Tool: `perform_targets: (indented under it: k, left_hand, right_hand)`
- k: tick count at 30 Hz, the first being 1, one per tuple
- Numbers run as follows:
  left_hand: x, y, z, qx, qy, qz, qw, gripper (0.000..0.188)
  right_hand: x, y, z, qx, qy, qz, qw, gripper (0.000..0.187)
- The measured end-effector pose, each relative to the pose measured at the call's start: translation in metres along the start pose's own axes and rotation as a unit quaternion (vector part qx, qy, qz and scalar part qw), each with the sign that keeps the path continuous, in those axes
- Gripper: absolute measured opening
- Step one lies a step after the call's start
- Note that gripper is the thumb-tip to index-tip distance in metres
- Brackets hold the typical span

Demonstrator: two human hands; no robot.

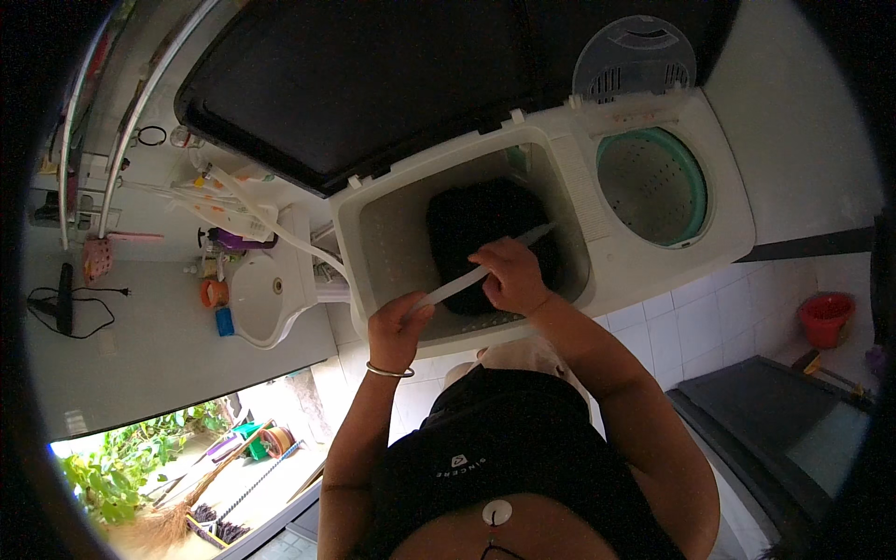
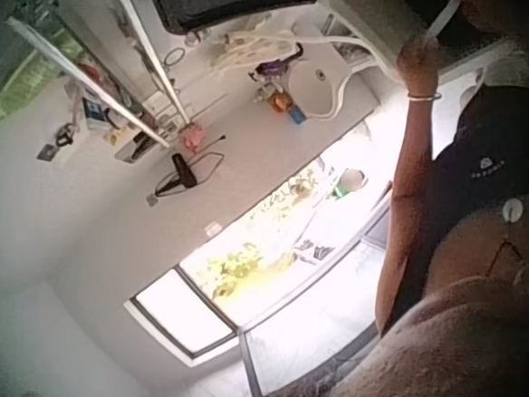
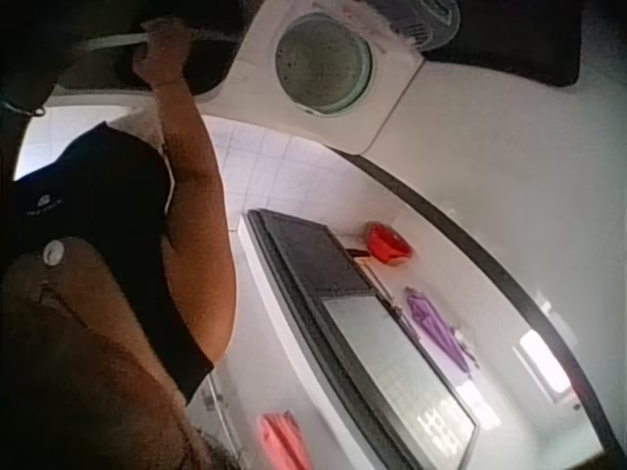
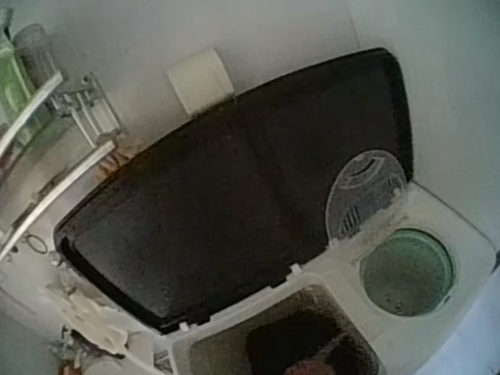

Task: The person fills a washing machine tub with water using a hose, adds detergent from a packet, and agitates dark clothing by hand.

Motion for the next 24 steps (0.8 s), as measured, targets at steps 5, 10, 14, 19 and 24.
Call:
perform_targets:
  k: [5, 10, 14, 19, 24]
  left_hand:
    - [-0.003, 0.009, 0.002, 0.023, 0.104, 0.046, 0.993, 0.025]
    - [0.006, 0.006, 0.017, 0.015, 0.210, 0.092, 0.973, 0.028]
    - [0.013, 0.008, 0.024, 0.029, 0.301, 0.077, 0.950, 0.031]
    - [-0.023, 0.008, 0.018, -0.084, 0.400, 0.221, 0.885, 0.033]
    - [0.021, -0.025, 0.042, 0.037, 0.277, 0.244, 0.929, 0.033]
  right_hand:
    - [0.006, 0.001, 0.012, 0.131, -0.056, 0.023, 0.990, 0.031]
    - [-0.017, -0.013, 0.046, 0.230, -0.127, 0.100, 0.960, 0.024]
    - [-0.023, -0.015, 0.050, 0.226, -0.094, 0.108, 0.964, 0.022]
    - [-0.035, -0.017, 0.050, 0.169, 0.008, 0.135, 0.976, 0.019]
    - [-0.030, -0.004, 0.038, 0.133, 0.173, 0.220, 0.951, 0.024]
Point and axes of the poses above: each hand's wrist, its own y-axis towards the middle knuckle, its own z-axis out of the palm, x = y × z, the point moved 4 cm from there along y, towards the middle knuckle, and after that the axes turned 6 degrees about z, right-handed, at the moved point
